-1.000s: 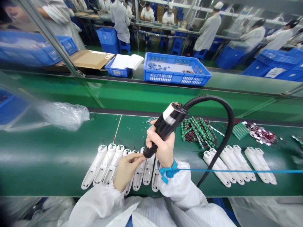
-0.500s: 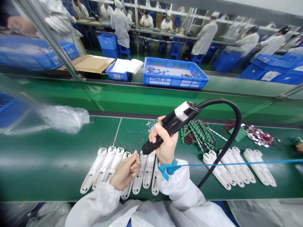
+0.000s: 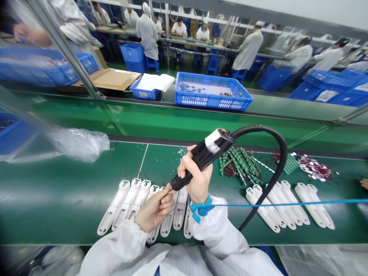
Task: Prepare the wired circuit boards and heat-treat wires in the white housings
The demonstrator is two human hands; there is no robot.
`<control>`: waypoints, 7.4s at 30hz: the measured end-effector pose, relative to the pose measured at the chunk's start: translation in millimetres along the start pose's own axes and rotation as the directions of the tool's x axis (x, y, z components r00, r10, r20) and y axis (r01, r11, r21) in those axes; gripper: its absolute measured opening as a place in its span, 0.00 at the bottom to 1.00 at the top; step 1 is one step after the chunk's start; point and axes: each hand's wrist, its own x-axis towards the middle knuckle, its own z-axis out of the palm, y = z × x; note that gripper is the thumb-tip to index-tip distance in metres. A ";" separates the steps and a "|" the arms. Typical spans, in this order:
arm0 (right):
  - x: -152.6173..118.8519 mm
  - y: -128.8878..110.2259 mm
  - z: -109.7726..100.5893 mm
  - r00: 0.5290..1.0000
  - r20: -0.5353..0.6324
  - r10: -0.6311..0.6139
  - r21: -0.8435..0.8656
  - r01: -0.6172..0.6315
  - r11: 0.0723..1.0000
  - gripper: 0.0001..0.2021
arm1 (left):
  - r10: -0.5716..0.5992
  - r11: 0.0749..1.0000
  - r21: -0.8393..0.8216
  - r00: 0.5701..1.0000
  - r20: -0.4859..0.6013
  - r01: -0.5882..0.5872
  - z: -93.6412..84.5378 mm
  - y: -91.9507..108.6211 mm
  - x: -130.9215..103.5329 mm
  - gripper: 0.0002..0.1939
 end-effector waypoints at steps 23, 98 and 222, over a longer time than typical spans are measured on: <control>3.8 -17.0 -9.1 0.979 -0.016 0.202 0.064 -0.200 0.978 0.08 | 0.444 0.645 0.692 0.896 0.006 -0.324 -6.3 -14.2 -6.1 0.13; 4.5 5.7 -2.6 0.992 0.082 0.098 0.000 -0.098 0.995 0.11 | 0.045 0.993 -0.102 0.980 -0.193 -0.066 -1.8 -11.4 -12.1 0.11; 0.0 -9.0 7.4 0.991 0.095 0.095 0.040 -0.099 0.994 0.10 | 0.270 0.916 0.318 0.962 -0.035 -0.246 -17.0 -6.0 -16.3 0.17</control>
